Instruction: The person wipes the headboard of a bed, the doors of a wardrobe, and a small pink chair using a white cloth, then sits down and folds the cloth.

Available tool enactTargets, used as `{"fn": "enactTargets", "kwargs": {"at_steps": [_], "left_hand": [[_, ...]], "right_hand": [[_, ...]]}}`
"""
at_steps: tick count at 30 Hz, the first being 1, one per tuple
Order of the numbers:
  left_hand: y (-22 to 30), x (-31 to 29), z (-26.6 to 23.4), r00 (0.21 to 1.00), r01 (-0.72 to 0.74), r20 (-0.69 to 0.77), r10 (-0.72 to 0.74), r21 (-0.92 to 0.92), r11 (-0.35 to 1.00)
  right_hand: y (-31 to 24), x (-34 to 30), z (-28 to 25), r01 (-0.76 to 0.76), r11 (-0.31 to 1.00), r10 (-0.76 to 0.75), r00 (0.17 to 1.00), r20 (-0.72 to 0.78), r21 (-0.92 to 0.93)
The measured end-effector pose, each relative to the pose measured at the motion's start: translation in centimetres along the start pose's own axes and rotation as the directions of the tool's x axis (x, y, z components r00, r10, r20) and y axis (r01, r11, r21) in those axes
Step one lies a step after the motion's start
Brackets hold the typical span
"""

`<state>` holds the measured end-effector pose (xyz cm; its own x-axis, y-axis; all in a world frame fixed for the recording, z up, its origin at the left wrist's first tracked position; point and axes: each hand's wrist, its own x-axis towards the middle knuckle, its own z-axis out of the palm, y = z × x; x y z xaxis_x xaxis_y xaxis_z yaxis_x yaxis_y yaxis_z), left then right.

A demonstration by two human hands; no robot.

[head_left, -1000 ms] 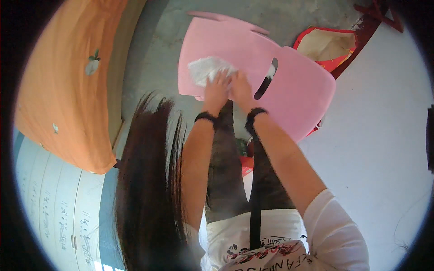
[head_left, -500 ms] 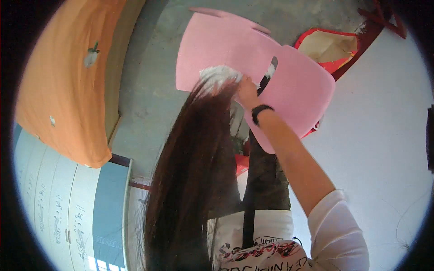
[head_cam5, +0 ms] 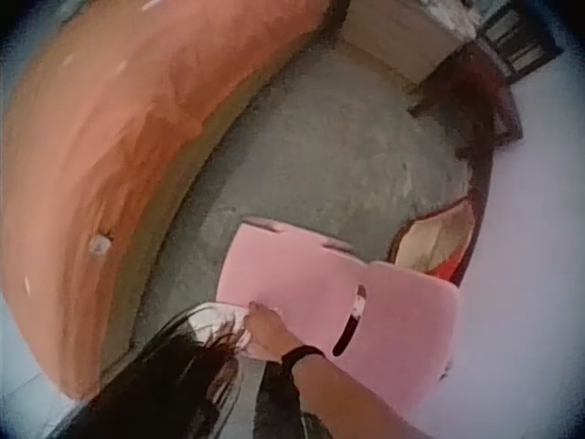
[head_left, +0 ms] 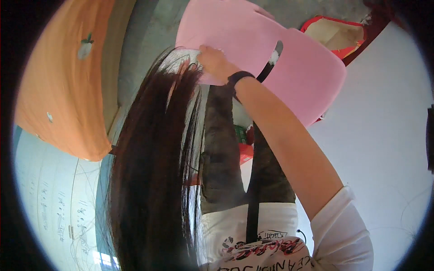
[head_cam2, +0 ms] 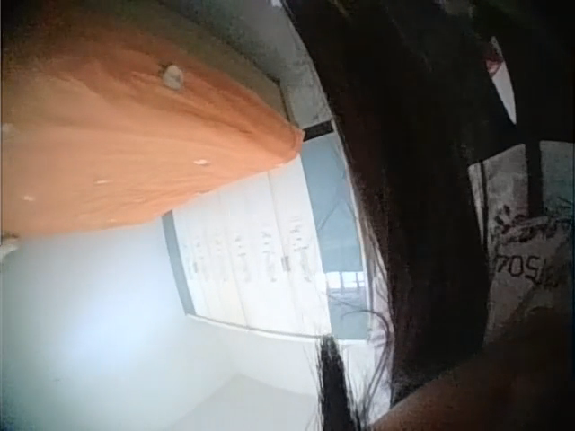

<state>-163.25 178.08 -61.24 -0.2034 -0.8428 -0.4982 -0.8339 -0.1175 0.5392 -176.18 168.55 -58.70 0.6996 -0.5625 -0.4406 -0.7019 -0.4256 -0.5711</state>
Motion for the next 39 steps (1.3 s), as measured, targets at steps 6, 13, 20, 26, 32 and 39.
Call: {"fn": "enactTargets", "kwargs": {"at_steps": [6, 13, 20, 26, 32, 39], "left_hand": [[6.9, -4.4, 6.3, 0.998, -0.002, 0.054, 0.018, -0.288, 0.957], [15.0, -4.0, 6.6, 0.979, 0.172, 0.148, -0.141, -0.22, 0.96], [3.8, -9.2, -0.5, 0.989, 0.121, -0.11, -0.095, 0.262, 0.957], [-1.3, -11.0, -3.4, 0.957, 0.235, -0.216, -0.196, 0.177, 0.956], [-3.2, -8.9, 2.5, 0.786, 0.241, -0.57, -0.24, -0.075, 0.968], [1.5, -9.8, 3.8, 0.663, 0.679, -0.043, -0.747, -0.385, 0.625]], "right_hand": [[4.5, -5.9, 2.6, -0.096, 0.995, 0.099, 0.958, 0.27, -0.024], [8.1, -10.1, -0.9, 0.14, 0.874, 0.132, 0.853, 0.505, -0.465], [-3.6, -1.4, 1.0, -0.006, 0.951, 0.117, 0.932, 0.342, -0.308], [-8.3, 3.2, 0.8, 0.175, 0.962, -0.143, 0.977, 0.158, -0.208], [-8.9, 4.3, 1.4, 0.307, 0.911, -0.312, 0.95, 0.024, -0.277], [-7.8, -0.4, 3.4, 0.161, 0.978, -0.135, 0.972, 0.194, -0.129]]}}
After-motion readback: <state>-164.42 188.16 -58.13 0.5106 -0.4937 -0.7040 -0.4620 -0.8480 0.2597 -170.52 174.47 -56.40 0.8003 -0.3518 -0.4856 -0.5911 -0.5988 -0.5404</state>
